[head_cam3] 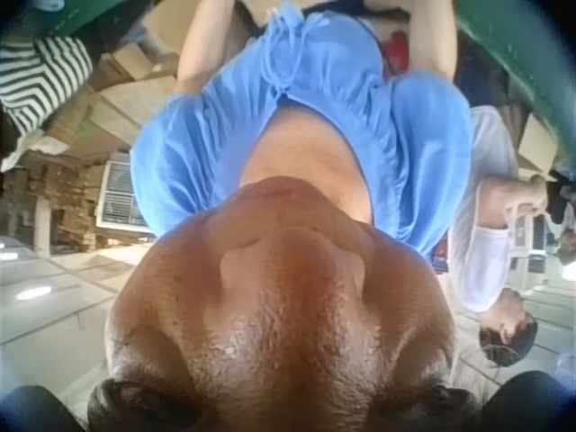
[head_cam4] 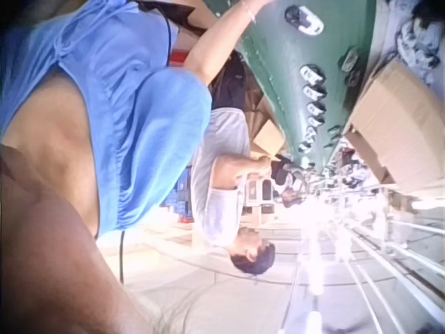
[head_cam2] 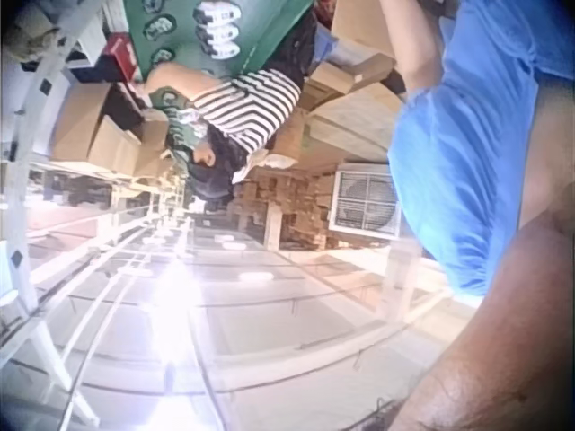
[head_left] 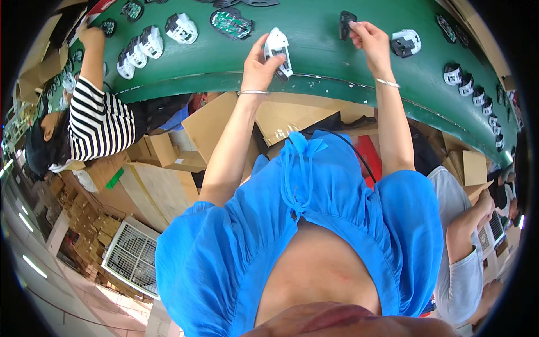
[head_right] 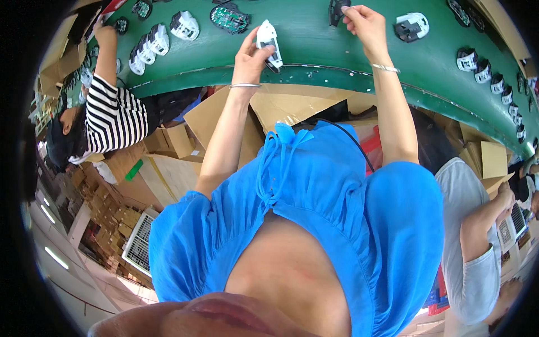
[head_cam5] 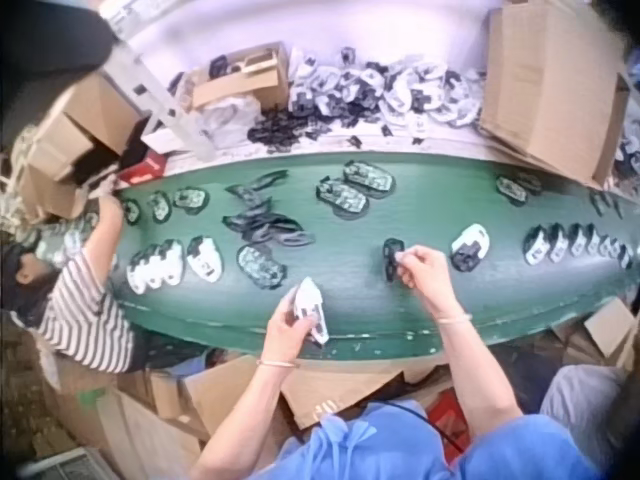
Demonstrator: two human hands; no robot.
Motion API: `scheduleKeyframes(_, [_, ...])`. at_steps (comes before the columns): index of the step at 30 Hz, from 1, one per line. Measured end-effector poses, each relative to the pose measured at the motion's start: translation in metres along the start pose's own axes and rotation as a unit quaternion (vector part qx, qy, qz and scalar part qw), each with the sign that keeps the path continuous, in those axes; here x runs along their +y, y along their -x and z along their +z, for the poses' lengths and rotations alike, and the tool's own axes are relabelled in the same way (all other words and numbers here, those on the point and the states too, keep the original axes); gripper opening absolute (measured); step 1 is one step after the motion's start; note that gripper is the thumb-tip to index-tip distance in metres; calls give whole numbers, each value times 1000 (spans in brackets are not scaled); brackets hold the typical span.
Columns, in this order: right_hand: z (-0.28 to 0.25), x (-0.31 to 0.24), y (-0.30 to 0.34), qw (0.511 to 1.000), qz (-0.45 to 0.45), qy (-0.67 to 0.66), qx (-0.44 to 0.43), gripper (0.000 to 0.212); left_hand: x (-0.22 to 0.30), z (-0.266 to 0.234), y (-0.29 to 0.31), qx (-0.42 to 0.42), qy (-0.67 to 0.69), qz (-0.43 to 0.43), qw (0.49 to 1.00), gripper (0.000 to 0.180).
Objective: The person assembles computer mouse shells by attaching plastic side and top parts together by hand, places the assembled shells onto the conveyor belt, and takes components from cardboard boxes.
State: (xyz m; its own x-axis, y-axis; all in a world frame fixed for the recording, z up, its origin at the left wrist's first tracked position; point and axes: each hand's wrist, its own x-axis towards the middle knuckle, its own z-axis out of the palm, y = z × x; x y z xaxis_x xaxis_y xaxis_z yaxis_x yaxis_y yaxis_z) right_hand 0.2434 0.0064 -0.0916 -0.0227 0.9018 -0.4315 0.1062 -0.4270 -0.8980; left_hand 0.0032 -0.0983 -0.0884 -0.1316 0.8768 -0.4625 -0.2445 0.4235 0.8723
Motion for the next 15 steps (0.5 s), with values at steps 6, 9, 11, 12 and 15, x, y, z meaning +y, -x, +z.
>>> scheduleKeyframes(6, [34,-80,61,987,-100,-89,-85,12,58,18,13,-103,291,-70,948,43])
scheduleKeyframes(9, [48,-108,76,978,-170,-19,-116,12,73,31,14,-123,241,-27,962,56])
scheduleKeyframes(11, [56,-116,82,969,-196,20,-150,12,76,38,18,-110,228,8,967,59])
scheduleKeyframes(12, [59,-117,84,969,-196,21,-152,12,82,43,21,-99,208,36,972,63])
scheduleKeyframes(15, [66,-120,88,943,-293,109,-113,14,90,47,23,-111,306,42,945,62])
